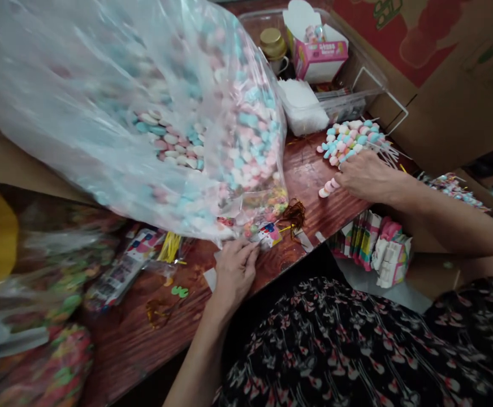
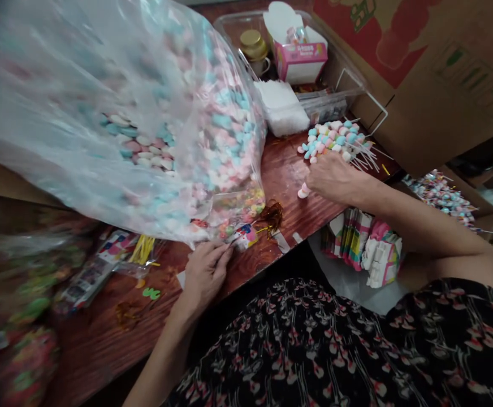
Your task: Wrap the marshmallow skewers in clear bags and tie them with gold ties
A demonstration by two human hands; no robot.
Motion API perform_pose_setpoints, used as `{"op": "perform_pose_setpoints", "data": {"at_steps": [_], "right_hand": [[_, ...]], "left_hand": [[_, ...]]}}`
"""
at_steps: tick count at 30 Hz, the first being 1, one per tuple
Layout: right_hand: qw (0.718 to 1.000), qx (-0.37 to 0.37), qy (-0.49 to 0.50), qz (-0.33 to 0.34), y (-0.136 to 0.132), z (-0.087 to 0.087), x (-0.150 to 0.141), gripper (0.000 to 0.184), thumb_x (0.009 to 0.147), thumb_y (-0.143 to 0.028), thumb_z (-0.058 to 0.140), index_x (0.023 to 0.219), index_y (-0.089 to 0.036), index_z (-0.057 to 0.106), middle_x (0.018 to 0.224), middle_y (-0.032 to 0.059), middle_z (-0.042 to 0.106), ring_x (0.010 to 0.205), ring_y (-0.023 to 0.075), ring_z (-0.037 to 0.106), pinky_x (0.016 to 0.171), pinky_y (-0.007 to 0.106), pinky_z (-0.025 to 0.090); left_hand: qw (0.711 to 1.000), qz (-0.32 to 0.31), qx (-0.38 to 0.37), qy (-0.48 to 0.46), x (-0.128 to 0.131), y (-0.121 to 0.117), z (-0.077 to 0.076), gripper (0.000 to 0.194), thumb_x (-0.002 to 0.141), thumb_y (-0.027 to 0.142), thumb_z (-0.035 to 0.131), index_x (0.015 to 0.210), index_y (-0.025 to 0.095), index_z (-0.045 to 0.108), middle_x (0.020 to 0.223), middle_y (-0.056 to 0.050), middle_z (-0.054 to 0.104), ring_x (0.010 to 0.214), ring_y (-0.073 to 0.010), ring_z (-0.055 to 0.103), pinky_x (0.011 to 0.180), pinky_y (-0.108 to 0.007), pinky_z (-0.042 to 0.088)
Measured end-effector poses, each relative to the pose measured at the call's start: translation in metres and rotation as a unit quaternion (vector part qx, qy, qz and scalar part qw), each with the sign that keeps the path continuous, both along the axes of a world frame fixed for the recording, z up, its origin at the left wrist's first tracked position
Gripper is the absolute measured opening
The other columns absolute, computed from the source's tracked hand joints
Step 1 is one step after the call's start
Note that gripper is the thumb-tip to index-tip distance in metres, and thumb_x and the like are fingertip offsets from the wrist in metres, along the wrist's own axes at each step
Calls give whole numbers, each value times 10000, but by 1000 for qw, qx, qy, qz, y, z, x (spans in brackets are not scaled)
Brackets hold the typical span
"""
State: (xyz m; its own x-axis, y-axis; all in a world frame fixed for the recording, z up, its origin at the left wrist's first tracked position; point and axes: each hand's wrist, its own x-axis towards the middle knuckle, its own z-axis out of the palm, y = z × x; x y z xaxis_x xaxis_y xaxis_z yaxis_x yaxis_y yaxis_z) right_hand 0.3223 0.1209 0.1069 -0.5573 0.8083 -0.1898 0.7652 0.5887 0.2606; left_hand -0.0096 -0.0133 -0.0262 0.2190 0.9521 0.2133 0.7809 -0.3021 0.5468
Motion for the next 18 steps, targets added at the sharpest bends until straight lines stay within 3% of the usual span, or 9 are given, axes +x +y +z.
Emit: {"op": "perform_pose_setpoints", "data": {"at_steps": [3, 8, 14, 18], "right_hand": [[999, 9, -18, 48, 11, -5, -7, 273, 850, -56, 497, 635, -142, 642, 687, 83, 660, 680, 176, 560, 661, 330, 348], [994, -2, -57, 98, 14, -4, -16, 253, 849, -53, 471, 734, -124, 685, 743, 113, 679, 689, 191, 574, 646, 333, 326], [995, -1, -97, 4, -2, 1, -5, 257, 926, -121, 470, 789, -102, 687, 789, 117, 676, 729, 162, 586, 653, 317, 281], [997, 21, -70, -36, -15, -5, 27, 79, 802, -118, 598, 766, -160, 654, 771, 60, 666, 690, 165, 569, 595, 291, 247]], "left_hand": [[999, 22, -15, -38, 0, -1, -1, 221, 921, 272, 520, 855, 197, 717, 869, -56, 694, 842, -184, 605, 796, -324, 467], [991, 91, -14, -102, 4, -2, -5, 210, 863, 294, 603, 695, 191, 674, 705, -19, 623, 742, -166, 586, 720, -300, 467], [998, 33, 2, -61, 1, -6, -1, 170, 890, 257, 582, 854, 193, 736, 844, -60, 691, 837, -186, 591, 798, -334, 475], [996, 14, -7, -93, -6, -4, -4, 196, 903, 244, 558, 853, 190, 740, 848, -64, 691, 823, -179, 599, 778, -318, 485]]}}
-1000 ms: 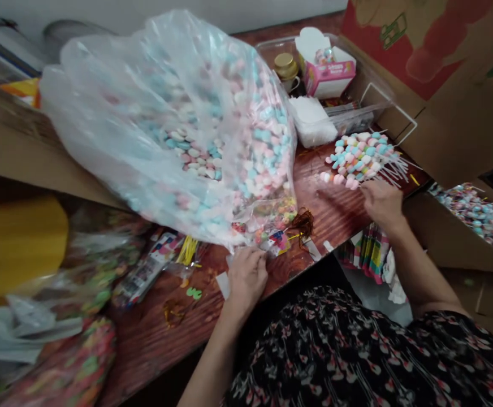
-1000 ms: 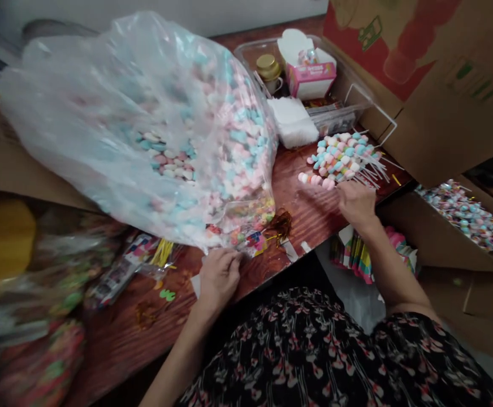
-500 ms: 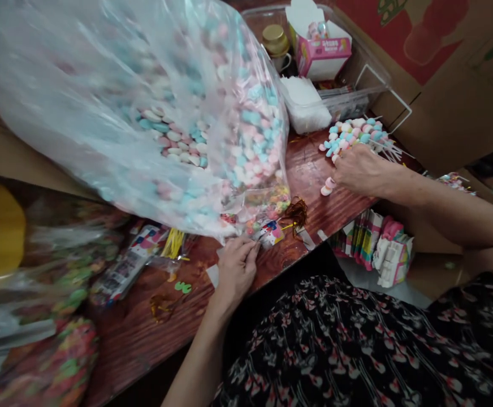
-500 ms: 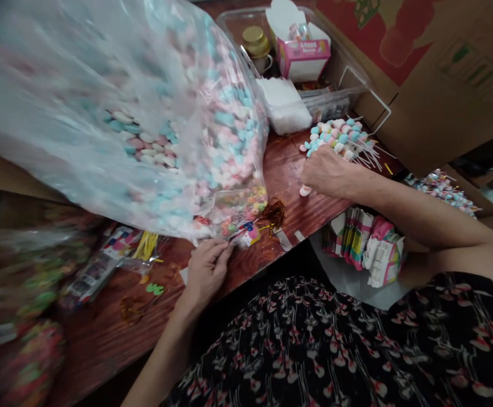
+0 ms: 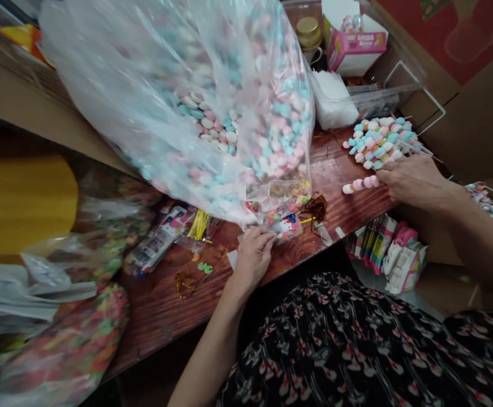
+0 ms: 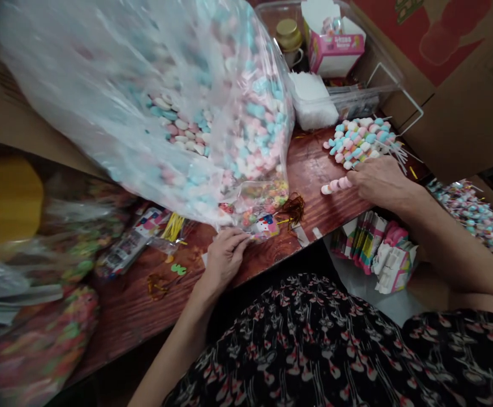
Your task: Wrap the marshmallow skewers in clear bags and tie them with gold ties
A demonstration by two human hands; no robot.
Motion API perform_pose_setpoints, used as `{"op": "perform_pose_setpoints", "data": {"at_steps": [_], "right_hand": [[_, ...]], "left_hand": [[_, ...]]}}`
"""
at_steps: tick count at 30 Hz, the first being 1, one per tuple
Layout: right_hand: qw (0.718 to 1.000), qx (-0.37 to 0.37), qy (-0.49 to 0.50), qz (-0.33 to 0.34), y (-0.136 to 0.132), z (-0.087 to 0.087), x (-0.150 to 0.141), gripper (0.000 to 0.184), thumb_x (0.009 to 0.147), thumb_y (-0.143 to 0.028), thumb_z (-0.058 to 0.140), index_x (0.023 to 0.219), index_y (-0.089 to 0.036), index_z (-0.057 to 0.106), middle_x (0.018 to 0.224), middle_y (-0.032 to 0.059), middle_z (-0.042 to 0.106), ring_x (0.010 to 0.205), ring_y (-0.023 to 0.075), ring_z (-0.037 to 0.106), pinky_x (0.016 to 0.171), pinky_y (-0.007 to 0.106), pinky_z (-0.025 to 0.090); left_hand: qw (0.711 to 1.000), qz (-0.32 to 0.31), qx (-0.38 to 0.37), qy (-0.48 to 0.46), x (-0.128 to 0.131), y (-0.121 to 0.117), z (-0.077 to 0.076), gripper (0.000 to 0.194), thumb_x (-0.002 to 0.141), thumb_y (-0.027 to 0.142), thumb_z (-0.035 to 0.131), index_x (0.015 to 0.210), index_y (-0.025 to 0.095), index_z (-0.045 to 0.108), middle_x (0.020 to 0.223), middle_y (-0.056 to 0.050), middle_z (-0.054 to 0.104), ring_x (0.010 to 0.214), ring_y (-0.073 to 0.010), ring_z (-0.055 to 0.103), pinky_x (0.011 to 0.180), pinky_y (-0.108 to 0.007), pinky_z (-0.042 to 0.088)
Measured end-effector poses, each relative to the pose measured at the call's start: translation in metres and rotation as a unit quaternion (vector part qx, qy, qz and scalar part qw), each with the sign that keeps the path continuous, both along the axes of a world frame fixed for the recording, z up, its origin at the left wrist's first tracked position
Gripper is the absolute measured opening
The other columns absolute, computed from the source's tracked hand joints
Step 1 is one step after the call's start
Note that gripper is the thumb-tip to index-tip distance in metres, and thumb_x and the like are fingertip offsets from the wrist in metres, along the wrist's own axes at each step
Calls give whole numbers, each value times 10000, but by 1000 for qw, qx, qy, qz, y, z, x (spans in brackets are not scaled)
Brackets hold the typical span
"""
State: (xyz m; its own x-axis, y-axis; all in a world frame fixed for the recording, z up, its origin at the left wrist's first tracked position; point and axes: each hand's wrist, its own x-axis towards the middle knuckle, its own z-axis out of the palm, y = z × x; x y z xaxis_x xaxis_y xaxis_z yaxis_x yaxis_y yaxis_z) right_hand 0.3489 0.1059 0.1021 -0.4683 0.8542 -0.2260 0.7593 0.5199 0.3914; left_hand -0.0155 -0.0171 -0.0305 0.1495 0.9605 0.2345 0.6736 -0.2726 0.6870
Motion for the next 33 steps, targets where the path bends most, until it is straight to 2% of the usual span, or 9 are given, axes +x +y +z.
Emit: {"op": "perform_pose_setpoints", "data": {"at_steps": [3, 5, 9, 11, 14, 18, 21, 27, 33], "right_hand": [[989, 88, 119, 31, -19, -5, 23, 116, 799, -127, 585, 704, -184, 621, 701, 34, 640, 647, 159, 550, 556, 286, 257], [962, 121, 237, 62, -36, -9, 28, 135, 861, -172, 564, 759, -191, 651, 706, 35, 651, 664, 158, 577, 559, 288, 334], [872, 66, 478, 86, -74, -24, 3, 116, 886, -177, 571, 907, -204, 682, 793, 36, 697, 712, 145, 636, 660, 268, 492], [834, 33, 542, 97, -87, -36, -17, 156, 878, -135, 551, 927, -211, 678, 785, 32, 696, 702, 142, 638, 655, 266, 509], [806, 14, 580, 115, -98, -58, -39, 182, 868, -99, 532, 939, -196, 668, 768, 40, 690, 685, 144, 631, 637, 270, 506], [810, 28, 574, 119, -100, -86, -50, 178, 879, -104, 513, 925, -185, 664, 774, 48, 699, 692, 145, 627, 646, 272, 491], [828, 49, 544, 125, -98, -96, -51, 185, 884, -106, 495, 910, -177, 663, 781, 48, 698, 704, 141, 612, 651, 271, 465], [888, 131, 404, 175, -95, -78, -53, 210, 842, -72, 491, 864, -177, 671, 734, 25, 668, 681, 139, 531, 633, 302, 364], [875, 220, 356, 243, -90, -61, -56, 122, 879, -133, 558, 875, -189, 667, 747, 6, 676, 669, 126, 477, 623, 306, 317]], "left_hand": [[999, 5, -27, -21, -3, 5, -2, 177, 877, 246, 591, 790, 191, 734, 792, -50, 680, 807, -176, 607, 759, -300, 480], [998, 5, -45, -34, -4, 9, 0, 160, 853, 236, 612, 750, 193, 727, 764, -38, 676, 793, -171, 613, 751, -290, 475], [995, 5, -72, -65, -6, 15, 6, 139, 820, 245, 644, 716, 195, 721, 724, -19, 675, 730, -157, 615, 716, -273, 467], [994, 3, -84, -71, -6, 17, 10, 138, 813, 263, 656, 712, 195, 721, 721, -15, 678, 709, -151, 614, 706, -268, 466], [993, -3, -97, -73, -7, 19, 13, 130, 804, 263, 664, 712, 192, 723, 729, -14, 682, 706, -147, 615, 704, -264, 464], [992, 3, -101, -71, -8, 19, 13, 124, 799, 262, 670, 719, 190, 730, 729, -12, 682, 709, -146, 616, 703, -262, 466], [993, 7, -101, -67, -8, 18, 11, 124, 801, 278, 680, 731, 195, 740, 745, -14, 687, 718, -147, 620, 710, -266, 470], [994, -13, -88, -59, -9, 17, 7, 125, 812, 275, 682, 754, 196, 761, 765, -29, 684, 739, -153, 628, 716, -274, 477], [995, -48, -64, -52, -9, 19, 8, 147, 841, 272, 663, 763, 195, 759, 760, -33, 672, 736, -151, 621, 707, -274, 480]]}}
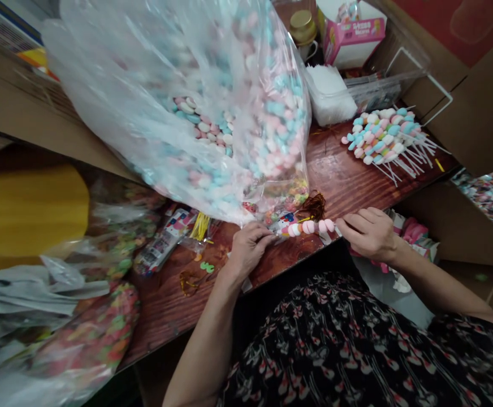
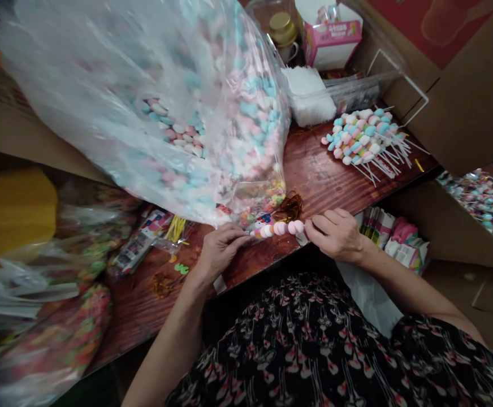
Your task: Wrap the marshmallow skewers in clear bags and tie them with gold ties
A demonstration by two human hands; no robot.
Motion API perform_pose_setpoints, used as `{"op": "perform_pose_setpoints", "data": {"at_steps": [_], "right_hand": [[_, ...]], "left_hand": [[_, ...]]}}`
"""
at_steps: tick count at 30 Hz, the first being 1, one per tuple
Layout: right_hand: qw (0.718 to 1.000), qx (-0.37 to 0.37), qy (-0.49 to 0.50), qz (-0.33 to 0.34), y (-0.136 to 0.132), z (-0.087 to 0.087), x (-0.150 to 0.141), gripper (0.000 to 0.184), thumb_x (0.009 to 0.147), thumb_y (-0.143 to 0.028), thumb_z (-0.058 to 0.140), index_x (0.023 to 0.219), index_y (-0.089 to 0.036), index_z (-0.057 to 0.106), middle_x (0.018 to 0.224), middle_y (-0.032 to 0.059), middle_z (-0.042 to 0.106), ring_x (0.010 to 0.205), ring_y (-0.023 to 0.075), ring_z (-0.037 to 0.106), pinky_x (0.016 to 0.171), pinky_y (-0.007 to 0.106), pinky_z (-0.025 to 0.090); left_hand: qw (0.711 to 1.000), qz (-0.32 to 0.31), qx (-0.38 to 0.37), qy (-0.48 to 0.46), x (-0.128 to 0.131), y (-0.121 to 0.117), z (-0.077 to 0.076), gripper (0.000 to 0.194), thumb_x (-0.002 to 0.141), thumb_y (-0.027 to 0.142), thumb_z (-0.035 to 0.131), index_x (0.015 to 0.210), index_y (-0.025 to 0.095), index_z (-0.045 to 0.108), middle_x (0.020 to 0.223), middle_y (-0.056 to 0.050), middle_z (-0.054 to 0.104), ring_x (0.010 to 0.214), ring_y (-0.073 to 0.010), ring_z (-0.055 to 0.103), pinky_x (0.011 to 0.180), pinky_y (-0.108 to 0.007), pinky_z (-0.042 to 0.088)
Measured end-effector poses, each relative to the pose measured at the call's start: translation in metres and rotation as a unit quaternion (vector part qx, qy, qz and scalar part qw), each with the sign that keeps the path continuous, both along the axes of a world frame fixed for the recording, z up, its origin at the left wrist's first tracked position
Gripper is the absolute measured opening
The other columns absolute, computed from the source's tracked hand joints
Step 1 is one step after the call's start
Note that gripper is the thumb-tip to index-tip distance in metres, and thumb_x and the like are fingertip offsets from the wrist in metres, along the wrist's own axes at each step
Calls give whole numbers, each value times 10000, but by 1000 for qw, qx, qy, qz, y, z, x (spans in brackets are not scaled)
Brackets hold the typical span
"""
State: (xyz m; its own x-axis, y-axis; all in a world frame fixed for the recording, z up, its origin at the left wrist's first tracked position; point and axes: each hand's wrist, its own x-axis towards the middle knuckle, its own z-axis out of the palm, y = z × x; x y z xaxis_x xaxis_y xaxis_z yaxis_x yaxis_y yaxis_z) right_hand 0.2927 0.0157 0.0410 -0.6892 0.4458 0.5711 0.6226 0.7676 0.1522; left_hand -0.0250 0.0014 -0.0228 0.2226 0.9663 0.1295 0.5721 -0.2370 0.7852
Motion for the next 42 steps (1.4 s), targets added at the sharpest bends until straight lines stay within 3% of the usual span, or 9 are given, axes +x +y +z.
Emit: {"op": "perform_pose_setpoints", "data": {"at_steps": [5, 10, 15, 22, 24, 29, 34, 38, 42], "right_hand": [[999, -2, -19, 28, 2, -2, -3, 93, 884, -151, 583, 873, -161, 675, 687, 17, 638, 669, 139, 462, 619, 314, 307], [996, -67, -32, 56, 12, 3, -6, 246, 927, -139, 456, 797, -166, 663, 680, 30, 606, 684, 152, 445, 632, 315, 319], [998, -33, -19, 59, 7, -2, -13, 188, 906, -151, 492, 875, -161, 677, 682, 28, 593, 690, 159, 433, 625, 325, 305], [990, -133, 32, 38, 0, -18, -27, 262, 897, -115, 431, 789, -185, 660, 713, 35, 602, 684, 155, 446, 624, 311, 322], [988, -137, 46, 47, 5, -19, -30, 247, 896, -127, 442, 804, -187, 663, 723, 34, 608, 697, 155, 464, 632, 310, 330], [988, -125, 60, 69, 14, -18, -34, 212, 899, -155, 472, 840, -190, 673, 734, 31, 645, 693, 147, 480, 631, 316, 316], [988, -104, 92, 72, 16, -11, -31, 223, 920, -182, 462, 874, -207, 679, 760, 20, 680, 679, 138, 491, 618, 314, 312], [986, -97, 88, 105, 22, -1, -26, 260, 928, -163, 431, 827, -193, 669, 715, 23, 652, 668, 133, 499, 613, 302, 319], [983, -150, 34, 95, 30, 7, -22, 248, 909, -161, 427, 804, -181, 650, 704, 26, 637, 672, 139, 516, 626, 291, 332]], "left_hand": [[999, -22, 9, 24, 0, -1, 2, 131, 848, 225, 654, 784, 194, 764, 789, -45, 679, 753, -156, 621, 706, -276, 479], [998, -49, 25, 35, -2, 2, 3, 112, 846, 221, 668, 790, 197, 763, 786, -42, 678, 744, -151, 614, 704, -274, 475], [998, -45, 23, 29, -1, 2, 2, 115, 848, 229, 666, 788, 206, 761, 791, -39, 681, 751, -151, 617, 709, -274, 482], [999, -42, 10, 15, -2, 0, 1, 152, 866, 282, 646, 787, 193, 740, 792, -50, 672, 768, -161, 612, 741, -295, 487], [999, -44, 4, 25, -2, 0, 0, 133, 849, 315, 672, 871, 201, 737, 826, -50, 670, 806, -173, 606, 770, -309, 484], [995, -49, 29, 83, 2, -5, -2, 382, 845, 332, 662, 1208, 209, 658, 1022, -88, 631, 955, -217, 570, 862, -359, 461], [988, -85, 85, 95, 11, -8, 11, 291, 889, 255, 561, 1149, 178, 665, 1095, -110, 639, 1015, -244, 552, 914, -400, 428], [988, -134, 34, 64, 15, -11, 27, 217, 919, 231, 501, 1067, 174, 649, 966, -81, 678, 886, -197, 601, 816, -324, 460], [985, -139, 29, 97, 16, -14, 34, 220, 907, 221, 482, 1056, 182, 638, 974, -88, 683, 893, -209, 615, 813, -332, 469]]}}
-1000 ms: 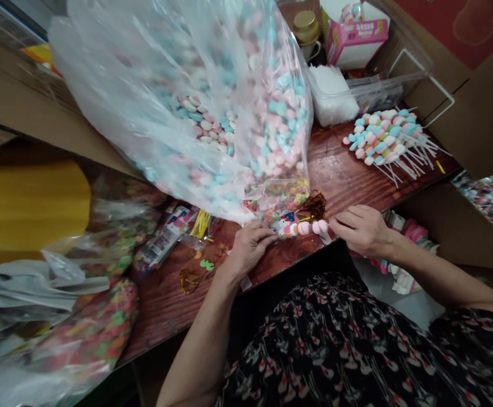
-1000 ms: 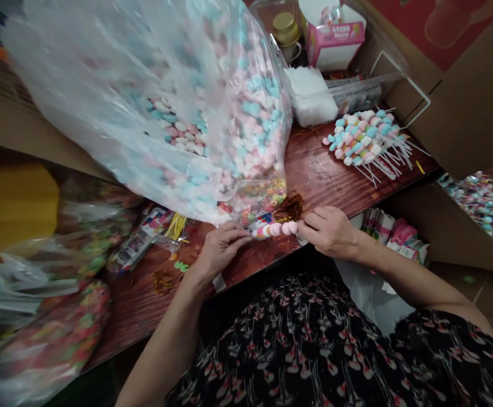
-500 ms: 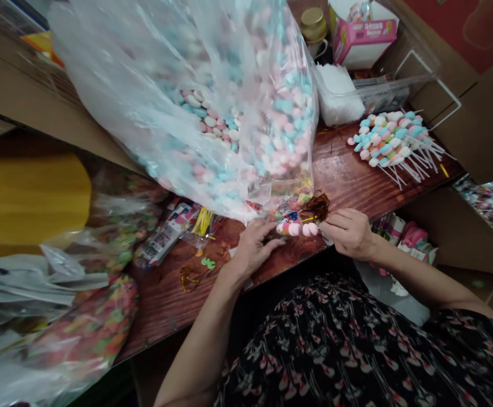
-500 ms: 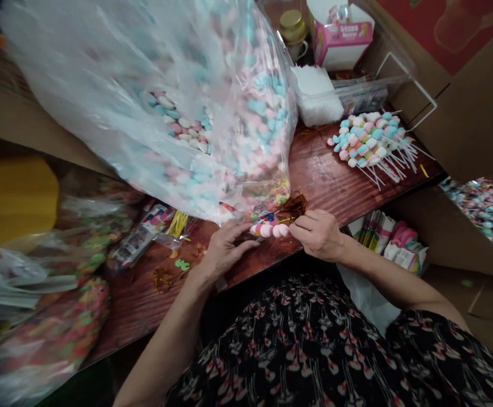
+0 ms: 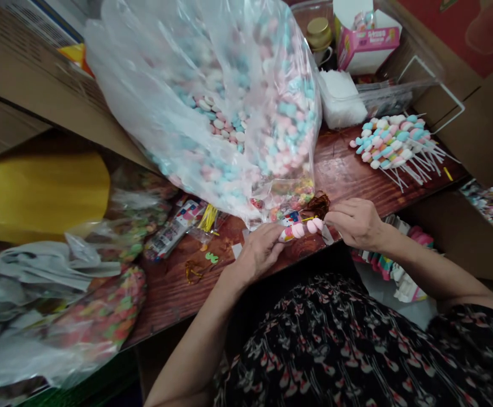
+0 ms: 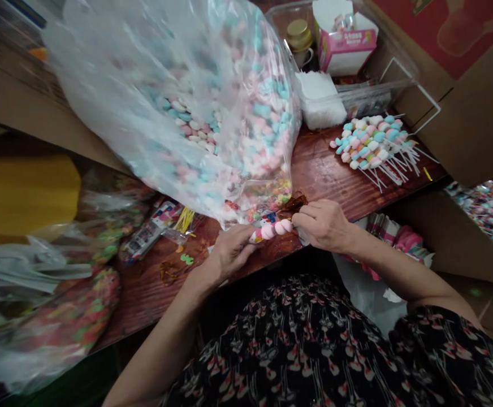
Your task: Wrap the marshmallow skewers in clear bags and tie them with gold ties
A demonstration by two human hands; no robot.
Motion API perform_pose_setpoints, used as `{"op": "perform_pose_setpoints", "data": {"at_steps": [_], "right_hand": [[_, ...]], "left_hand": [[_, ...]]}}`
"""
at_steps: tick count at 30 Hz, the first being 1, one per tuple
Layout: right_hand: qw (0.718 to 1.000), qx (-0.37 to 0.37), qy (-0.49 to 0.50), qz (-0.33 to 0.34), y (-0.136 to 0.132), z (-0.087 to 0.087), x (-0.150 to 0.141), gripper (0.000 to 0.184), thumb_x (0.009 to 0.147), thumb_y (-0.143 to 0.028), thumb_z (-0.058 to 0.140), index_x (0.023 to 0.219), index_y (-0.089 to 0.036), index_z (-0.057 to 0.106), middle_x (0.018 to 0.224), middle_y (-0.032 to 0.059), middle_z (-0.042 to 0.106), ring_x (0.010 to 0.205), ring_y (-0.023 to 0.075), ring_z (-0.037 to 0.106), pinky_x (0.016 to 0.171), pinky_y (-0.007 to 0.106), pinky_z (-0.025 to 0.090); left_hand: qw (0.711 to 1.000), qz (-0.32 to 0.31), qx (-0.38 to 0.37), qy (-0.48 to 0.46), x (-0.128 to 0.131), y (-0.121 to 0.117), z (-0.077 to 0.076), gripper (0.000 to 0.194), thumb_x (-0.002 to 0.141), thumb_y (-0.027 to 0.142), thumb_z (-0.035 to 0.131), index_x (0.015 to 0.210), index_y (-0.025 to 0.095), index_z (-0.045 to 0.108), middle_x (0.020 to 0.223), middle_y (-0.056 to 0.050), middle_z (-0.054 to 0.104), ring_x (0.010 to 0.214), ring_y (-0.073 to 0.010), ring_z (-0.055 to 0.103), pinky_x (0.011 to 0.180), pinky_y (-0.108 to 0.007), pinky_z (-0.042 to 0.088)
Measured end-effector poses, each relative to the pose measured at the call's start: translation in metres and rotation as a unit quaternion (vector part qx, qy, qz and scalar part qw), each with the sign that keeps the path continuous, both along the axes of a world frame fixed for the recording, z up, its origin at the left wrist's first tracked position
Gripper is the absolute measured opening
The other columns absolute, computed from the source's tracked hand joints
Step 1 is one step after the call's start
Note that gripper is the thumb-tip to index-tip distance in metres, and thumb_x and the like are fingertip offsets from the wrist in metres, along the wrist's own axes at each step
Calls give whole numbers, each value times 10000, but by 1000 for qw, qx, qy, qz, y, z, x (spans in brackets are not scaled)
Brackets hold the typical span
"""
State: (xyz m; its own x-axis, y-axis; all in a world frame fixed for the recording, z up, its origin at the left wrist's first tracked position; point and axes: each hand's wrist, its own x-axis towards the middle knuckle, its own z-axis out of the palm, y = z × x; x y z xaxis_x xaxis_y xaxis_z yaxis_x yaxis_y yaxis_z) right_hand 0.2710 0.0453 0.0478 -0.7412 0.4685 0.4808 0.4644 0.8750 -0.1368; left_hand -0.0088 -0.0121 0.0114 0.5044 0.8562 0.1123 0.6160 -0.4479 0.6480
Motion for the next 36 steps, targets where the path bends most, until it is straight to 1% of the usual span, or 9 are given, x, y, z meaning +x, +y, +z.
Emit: {"op": "perform_pose_setpoints", "data": {"at_steps": [6, 12, 16, 19, 21, 24, 27, 31, 36], "right_hand": [[999, -35, -22, -10, 5, 5, 6, 224, 884, -145, 428, 784, -175, 625, 702, 21, 636, 671, 140, 524, 637, 284, 332], [998, -51, -31, 5, 6, 9, 11, 210, 884, -148, 434, 796, -173, 623, 708, 19, 627, 665, 136, 507, 637, 288, 322], [1000, 3, -21, 22, 6, 10, 13, 215, 908, -168, 438, 821, -185, 634, 702, 11, 625, 689, 139, 501, 648, 302, 314], [998, 48, 3, 49, 7, 11, 14, 236, 930, -177, 423, 852, -213, 643, 705, -1, 626, 708, 141, 487, 663, 320, 296], [996, 54, 9, 64, 9, 13, 14, 222, 943, -197, 437, 860, -234, 640, 723, -13, 630, 739, 138, 482, 676, 328, 280], [996, 49, -4, 68, 13, 16, 13, 189, 947, -212, 473, 844, -247, 628, 716, -25, 614, 777, 140, 468, 702, 339, 263], [997, 34, -35, 66, 17, 18, 13, 198, 950, -205, 469, 819, -239, 614, 687, -23, 590, 753, 142, 444, 712, 347, 258], [995, 33, -73, 63, 18, 24, 14, 246, 953, -188, 428, 778, -218, 598, 697, -7, 598, 709, 144, 425, 691, 347, 262], [992, 70, -74, 72, 8, 43, 13, 249, 958, -189, 451, 764, -218, 605, 662, -5, 570, 654, 134, 404, 618, 346, 249]], "left_hand": [[998, 28, 48, -25, 3, -2, -3, 271, 896, 206, 482, 1128, 175, 619, 1026, -103, 695, 946, -213, 636, 852, -349, 496], [996, 57, -16, -63, 11, -1, -2, 390, 876, 272, 576, 1255, 178, 571, 1138, -116, 663, 1052, -232, 617, 920, -363, 483], [973, 32, -206, -101, 21, -2, 9, 308, 889, 340, 583, 1146, 173, 599, 945, -52, 652, 852, -185, 605, 771, -288, 496], [905, -44, -397, -146, 26, -5, 20, 316, 896, 387, 570, 1139, 185, 572, 762, 11, 586, 665, -133, 537, 600, -217, 447], [870, -93, -457, -162, 28, -6, 24, 289, 880, 383, 592, 1098, 193, 580, 742, 23, 561, 655, -123, 511, 589, -202, 433], [869, -125, -453, -158, 29, -4, 25, 214, 838, 351, 639, 981, 193, 619, 798, 15, 575, 716, -128, 507, 655, -206, 453], [876, -79, -444, -169, 27, 0, 23, 244, 795, 313, 674, 1007, 195, 643, 853, 7, 616, 744, -139, 538, 679, -222, 474], [856, -8, -467, -222, 27, 1, 25, 368, 765, 304, 697, 1113, 200, 641, 829, 9, 647, 685, -136, 558, 634, -230, 476], [871, 11, -430, -238, 33, -2, 26, 407, 781, 321, 710, 1155, 184, 629, 910, -8, 668, 745, -143, 583, 686, -241, 487]]}}
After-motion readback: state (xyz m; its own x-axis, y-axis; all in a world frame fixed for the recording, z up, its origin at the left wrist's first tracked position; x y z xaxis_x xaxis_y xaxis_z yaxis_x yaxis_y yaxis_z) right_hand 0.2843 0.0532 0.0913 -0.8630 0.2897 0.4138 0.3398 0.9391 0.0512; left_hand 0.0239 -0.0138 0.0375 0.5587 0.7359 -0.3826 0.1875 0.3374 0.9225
